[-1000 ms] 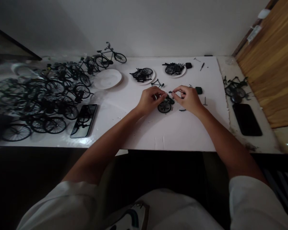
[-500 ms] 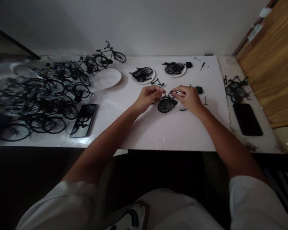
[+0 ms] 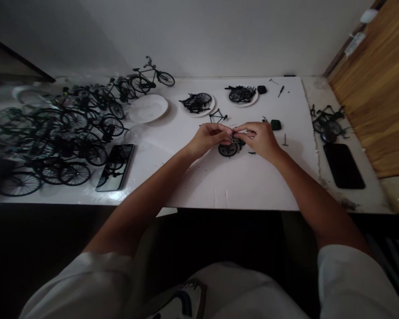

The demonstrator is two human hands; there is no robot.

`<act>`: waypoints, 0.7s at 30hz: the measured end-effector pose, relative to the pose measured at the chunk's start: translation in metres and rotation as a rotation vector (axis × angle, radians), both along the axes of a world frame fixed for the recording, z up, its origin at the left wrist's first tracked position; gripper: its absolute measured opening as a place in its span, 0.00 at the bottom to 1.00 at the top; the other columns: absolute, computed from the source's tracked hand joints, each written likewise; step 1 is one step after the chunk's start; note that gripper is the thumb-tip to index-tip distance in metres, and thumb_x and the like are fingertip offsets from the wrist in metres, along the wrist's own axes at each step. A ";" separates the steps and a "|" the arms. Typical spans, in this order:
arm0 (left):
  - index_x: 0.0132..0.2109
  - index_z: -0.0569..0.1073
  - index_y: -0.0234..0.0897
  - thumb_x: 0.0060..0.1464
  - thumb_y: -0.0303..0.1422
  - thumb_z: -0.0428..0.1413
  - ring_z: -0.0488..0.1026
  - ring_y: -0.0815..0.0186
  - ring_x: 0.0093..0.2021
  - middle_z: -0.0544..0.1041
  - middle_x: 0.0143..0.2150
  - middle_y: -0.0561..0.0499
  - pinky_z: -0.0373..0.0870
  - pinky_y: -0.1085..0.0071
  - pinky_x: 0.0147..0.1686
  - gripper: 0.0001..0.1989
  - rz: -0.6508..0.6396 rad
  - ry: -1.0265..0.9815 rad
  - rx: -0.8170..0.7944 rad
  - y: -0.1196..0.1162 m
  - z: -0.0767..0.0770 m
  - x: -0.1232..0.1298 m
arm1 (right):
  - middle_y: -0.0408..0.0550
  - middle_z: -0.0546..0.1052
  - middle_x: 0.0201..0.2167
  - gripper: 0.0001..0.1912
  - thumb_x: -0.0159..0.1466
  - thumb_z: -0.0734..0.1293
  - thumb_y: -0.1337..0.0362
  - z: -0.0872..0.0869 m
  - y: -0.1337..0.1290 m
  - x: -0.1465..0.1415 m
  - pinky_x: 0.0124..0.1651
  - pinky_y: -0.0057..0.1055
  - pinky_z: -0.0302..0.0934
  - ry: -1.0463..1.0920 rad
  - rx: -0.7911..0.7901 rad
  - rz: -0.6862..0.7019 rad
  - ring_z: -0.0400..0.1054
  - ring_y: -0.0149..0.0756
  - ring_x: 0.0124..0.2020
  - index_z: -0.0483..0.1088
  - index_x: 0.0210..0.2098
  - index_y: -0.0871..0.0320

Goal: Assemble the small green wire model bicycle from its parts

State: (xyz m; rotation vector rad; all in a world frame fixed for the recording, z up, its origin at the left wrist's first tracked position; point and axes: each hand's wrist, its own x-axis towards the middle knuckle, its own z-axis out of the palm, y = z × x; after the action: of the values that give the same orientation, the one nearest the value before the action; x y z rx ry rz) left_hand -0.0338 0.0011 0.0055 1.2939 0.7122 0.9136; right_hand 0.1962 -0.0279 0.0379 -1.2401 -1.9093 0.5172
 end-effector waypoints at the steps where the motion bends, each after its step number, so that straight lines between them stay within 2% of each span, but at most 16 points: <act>1: 0.44 0.86 0.35 0.54 0.50 0.76 0.85 0.68 0.39 0.88 0.42 0.45 0.87 0.67 0.47 0.23 0.015 -0.002 0.001 0.000 0.000 0.000 | 0.38 0.62 0.19 0.22 0.66 0.78 0.41 0.000 0.000 0.000 0.34 0.37 0.51 0.001 0.001 -0.002 0.50 0.32 0.24 0.88 0.42 0.54; 6: 0.46 0.85 0.33 0.55 0.46 0.76 0.86 0.67 0.41 0.88 0.43 0.44 0.84 0.71 0.44 0.21 0.097 -0.004 0.003 -0.002 0.003 0.002 | 0.35 0.55 0.19 0.18 0.70 0.74 0.47 -0.004 0.000 0.002 0.31 0.34 0.49 0.021 0.056 0.023 0.46 0.31 0.23 0.87 0.45 0.55; 8: 0.46 0.85 0.32 0.55 0.45 0.76 0.86 0.67 0.41 0.88 0.43 0.43 0.83 0.72 0.43 0.21 0.116 -0.004 0.004 -0.003 0.005 0.003 | 0.34 0.54 0.21 0.16 0.71 0.73 0.52 -0.003 0.000 0.003 0.31 0.33 0.49 0.051 0.097 0.058 0.46 0.30 0.23 0.85 0.50 0.56; 10: 0.46 0.85 0.32 0.55 0.42 0.76 0.86 0.66 0.41 0.88 0.42 0.43 0.83 0.71 0.43 0.20 0.117 -0.009 0.009 -0.003 0.006 0.003 | 0.34 0.54 0.23 0.20 0.68 0.74 0.57 -0.001 -0.001 0.004 0.30 0.32 0.50 0.054 0.102 0.102 0.46 0.30 0.24 0.82 0.58 0.55; 13: 0.46 0.85 0.32 0.56 0.39 0.76 0.85 0.66 0.40 0.88 0.41 0.43 0.82 0.70 0.42 0.17 0.114 -0.004 0.020 -0.003 0.006 0.003 | 0.34 0.56 0.26 0.32 0.64 0.76 0.62 0.003 -0.005 0.005 0.30 0.31 0.52 0.003 0.064 0.206 0.47 0.31 0.25 0.75 0.68 0.52; 16: 0.46 0.84 0.32 0.55 0.38 0.75 0.84 0.67 0.39 0.88 0.41 0.44 0.80 0.70 0.40 0.17 0.127 0.014 0.029 -0.003 0.004 0.004 | 0.35 0.58 0.28 0.36 0.62 0.77 0.63 0.004 -0.007 0.006 0.32 0.31 0.57 -0.047 0.058 0.256 0.49 0.30 0.26 0.74 0.70 0.51; 21: 0.45 0.85 0.31 0.54 0.38 0.76 0.83 0.68 0.38 0.88 0.42 0.43 0.79 0.71 0.39 0.17 0.126 0.020 0.016 -0.001 0.002 0.003 | 0.40 0.71 0.31 0.34 0.61 0.79 0.59 0.001 -0.005 0.008 0.36 0.33 0.67 -0.106 0.063 0.202 0.58 0.31 0.29 0.78 0.67 0.53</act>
State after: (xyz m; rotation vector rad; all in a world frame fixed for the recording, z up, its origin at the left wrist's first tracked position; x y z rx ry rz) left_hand -0.0304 -0.0004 0.0076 1.2853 0.8105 1.0107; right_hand 0.2037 -0.0324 0.0393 -1.0591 -2.1371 0.4998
